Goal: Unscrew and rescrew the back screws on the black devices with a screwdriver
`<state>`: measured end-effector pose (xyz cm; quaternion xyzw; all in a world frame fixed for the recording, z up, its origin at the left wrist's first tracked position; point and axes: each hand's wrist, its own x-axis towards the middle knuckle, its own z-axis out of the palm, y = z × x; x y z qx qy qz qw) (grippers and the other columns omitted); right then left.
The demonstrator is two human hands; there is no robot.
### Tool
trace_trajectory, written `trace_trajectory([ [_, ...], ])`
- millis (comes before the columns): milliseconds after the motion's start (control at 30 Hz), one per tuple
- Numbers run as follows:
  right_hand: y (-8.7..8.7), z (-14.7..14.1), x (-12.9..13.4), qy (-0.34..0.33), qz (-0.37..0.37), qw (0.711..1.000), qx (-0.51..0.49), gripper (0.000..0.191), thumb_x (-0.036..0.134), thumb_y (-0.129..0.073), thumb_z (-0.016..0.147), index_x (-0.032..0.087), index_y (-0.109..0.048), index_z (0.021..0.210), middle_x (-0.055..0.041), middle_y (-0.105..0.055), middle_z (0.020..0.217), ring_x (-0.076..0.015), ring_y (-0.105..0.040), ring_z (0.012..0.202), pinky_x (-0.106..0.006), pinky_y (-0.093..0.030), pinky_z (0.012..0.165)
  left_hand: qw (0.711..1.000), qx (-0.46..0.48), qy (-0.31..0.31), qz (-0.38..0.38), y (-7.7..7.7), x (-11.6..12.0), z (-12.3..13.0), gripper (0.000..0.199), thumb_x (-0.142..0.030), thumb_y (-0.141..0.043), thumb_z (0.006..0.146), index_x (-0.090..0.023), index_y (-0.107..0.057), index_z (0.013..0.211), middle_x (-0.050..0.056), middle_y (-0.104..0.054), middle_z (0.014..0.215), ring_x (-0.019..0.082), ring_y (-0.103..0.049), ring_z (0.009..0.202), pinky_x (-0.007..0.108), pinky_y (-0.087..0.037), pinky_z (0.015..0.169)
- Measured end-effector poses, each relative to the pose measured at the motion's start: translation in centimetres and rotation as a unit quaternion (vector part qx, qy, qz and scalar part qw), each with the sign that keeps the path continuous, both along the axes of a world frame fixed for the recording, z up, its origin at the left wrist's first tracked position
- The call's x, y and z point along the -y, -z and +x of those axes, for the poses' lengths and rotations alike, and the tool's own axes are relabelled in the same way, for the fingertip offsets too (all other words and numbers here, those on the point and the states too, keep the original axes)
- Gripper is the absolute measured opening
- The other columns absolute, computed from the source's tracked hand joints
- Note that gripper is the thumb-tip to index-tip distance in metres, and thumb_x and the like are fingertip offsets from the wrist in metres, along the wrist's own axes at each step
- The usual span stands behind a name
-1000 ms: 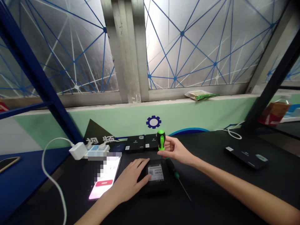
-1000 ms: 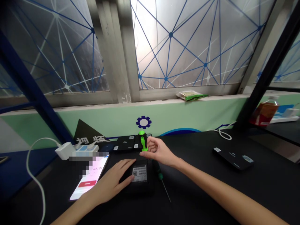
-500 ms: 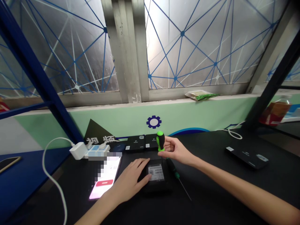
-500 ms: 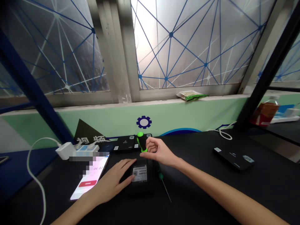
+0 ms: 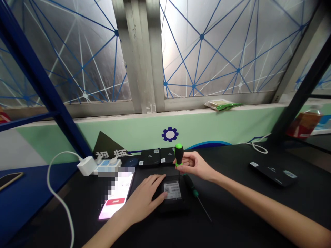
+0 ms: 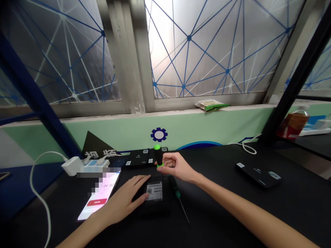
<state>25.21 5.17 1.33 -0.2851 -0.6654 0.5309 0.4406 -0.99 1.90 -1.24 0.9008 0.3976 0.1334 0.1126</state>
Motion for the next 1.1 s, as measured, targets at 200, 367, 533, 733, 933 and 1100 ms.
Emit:
trace_trajectory([
  [200,0.57,-0.45,-0.28,0.030,0.003,0.999,-0.022,0.045,0.040,-0.090,0.060,0.018,-0.059,0.083,0.0093,-0.039,0.060,-0.0072,-0.041,0.050,-0.025,-0.050,0.054,1.000,-0.002,0.000,0.003,0.04,-0.03,-0.02,0.052,-0.053,-0.038,0.103,-0.030,-0.036,0.150,0.007,-0.048,0.146,0.028,-0.047,0.131,0.046,-0.039,0.108],
  [367,0.07,-0.15,-0.11,-0.001,-0.004,1.000,-0.004,0.042,0.043,-0.083,0.071,0.016,-0.064,0.096,0.0016,-0.060,0.070,-0.0120,-0.058,0.058,-0.026,-0.052,0.057,1.000,-0.001,-0.002,-0.005,-0.06,0.04,-0.02,0.052,-0.053,-0.038,0.103,-0.030,-0.035,0.150,0.007,-0.048,0.146,0.029,-0.047,0.131,0.047,-0.039,0.108],
  [533,-0.16,0.11,-0.01,-0.014,-0.011,1.000,0.004,0.036,0.044,-0.077,0.078,0.014,-0.067,0.093,-0.0071,-0.071,0.083,-0.0149,-0.066,0.066,-0.028,-0.054,0.062,1.000,0.000,-0.002,-0.001,-0.10,0.09,-0.01,0.052,-0.052,-0.039,0.103,-0.030,-0.036,0.149,0.006,-0.048,0.145,0.028,-0.047,0.131,0.045,-0.039,0.108],
  [733,0.21,-0.32,-0.09,0.017,-0.007,1.000,-0.007,0.044,0.045,-0.087,0.066,0.016,-0.060,0.085,0.0033,-0.058,0.067,-0.0101,-0.055,0.055,-0.026,-0.052,0.056,1.000,-0.002,-0.005,-0.013,-0.20,0.08,0.05,0.052,-0.053,-0.039,0.102,-0.029,-0.036,0.149,0.007,-0.047,0.146,0.028,-0.045,0.132,0.047,-0.038,0.108],
  [933,0.44,-0.55,-0.06,0.027,0.003,0.999,-0.038,0.046,0.039,-0.088,0.066,0.019,-0.057,0.093,0.0093,-0.045,0.063,-0.0066,-0.044,0.050,-0.023,-0.050,0.054,1.000,-0.005,-0.004,-0.008,-0.16,0.08,0.01,0.052,-0.053,-0.038,0.103,-0.029,-0.036,0.149,0.007,-0.047,0.147,0.028,-0.046,0.132,0.046,-0.038,0.108],
  [1100,0.25,-0.06,-0.09,-0.004,0.001,1.000,-0.023,0.035,0.040,-0.075,0.082,0.015,-0.064,0.102,-0.0041,-0.067,0.080,-0.0128,-0.062,0.062,-0.026,-0.051,0.058,1.000,-0.009,-0.003,-0.004,-0.12,0.02,0.00,0.052,-0.052,-0.038,0.103,-0.029,-0.036,0.149,0.007,-0.047,0.146,0.028,-0.046,0.132,0.045,-0.038,0.109],
])
